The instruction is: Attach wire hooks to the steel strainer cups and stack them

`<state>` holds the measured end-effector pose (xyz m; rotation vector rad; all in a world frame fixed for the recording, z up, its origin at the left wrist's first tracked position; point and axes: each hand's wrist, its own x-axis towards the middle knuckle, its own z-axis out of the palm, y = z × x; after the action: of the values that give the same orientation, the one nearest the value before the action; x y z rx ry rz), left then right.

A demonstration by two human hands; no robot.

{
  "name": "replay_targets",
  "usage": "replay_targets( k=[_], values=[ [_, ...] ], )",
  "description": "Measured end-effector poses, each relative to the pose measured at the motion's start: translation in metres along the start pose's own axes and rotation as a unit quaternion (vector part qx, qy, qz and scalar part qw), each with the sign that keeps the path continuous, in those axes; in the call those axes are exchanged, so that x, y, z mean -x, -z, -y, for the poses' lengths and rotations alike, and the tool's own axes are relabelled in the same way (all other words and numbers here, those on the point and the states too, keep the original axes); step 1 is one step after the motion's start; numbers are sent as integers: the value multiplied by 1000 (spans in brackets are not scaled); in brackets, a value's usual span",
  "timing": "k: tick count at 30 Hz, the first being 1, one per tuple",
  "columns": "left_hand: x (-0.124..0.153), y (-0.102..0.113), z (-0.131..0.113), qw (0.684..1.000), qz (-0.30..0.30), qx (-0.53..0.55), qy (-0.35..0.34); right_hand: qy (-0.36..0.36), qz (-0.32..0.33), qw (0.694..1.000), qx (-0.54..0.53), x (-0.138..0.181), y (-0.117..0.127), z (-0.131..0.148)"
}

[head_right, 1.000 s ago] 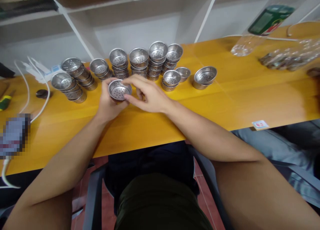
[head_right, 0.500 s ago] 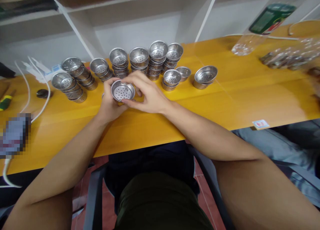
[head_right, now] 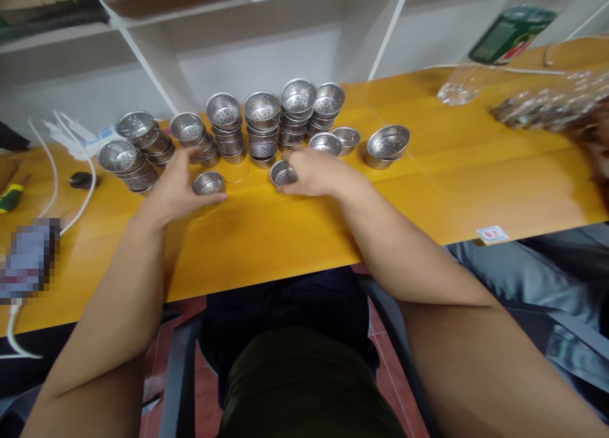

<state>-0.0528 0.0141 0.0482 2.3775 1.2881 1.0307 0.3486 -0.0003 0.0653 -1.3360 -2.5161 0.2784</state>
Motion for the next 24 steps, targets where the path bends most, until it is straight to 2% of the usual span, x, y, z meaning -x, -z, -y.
replay_targets(
  k=[3,5,7,9,13,16,18,20,24],
  values=[
    [7,3,12,994,55,-46,80,-22,25,999,15,2,-6,-3],
    [8,1,14,993,67,-43,87,-8,8,1000,25,4,-6,7],
    [5,-1,12,997,39,-18,58,19,-30,999,34,4,-6,25],
    [-1,-2,9,1000,-14,17,9,56,-54,996,30,0,-13,47],
    [-12,-6,2,991,-94,61,-66,125,-3,992,11,-20,-47,79],
    [-14,-7,-2,989,-113,58,-75,121,47,991,34,-33,-63,84],
    [-13,-7,-4,989,-117,52,-75,117,82,989,48,-36,-59,82],
    [-13,-7,-7,988,-124,49,-83,114,110,986,46,-33,-44,79],
    [-11,-12,-20,983,-143,53,-101,55,147,987,31,-23,-12,78]
  ],
)
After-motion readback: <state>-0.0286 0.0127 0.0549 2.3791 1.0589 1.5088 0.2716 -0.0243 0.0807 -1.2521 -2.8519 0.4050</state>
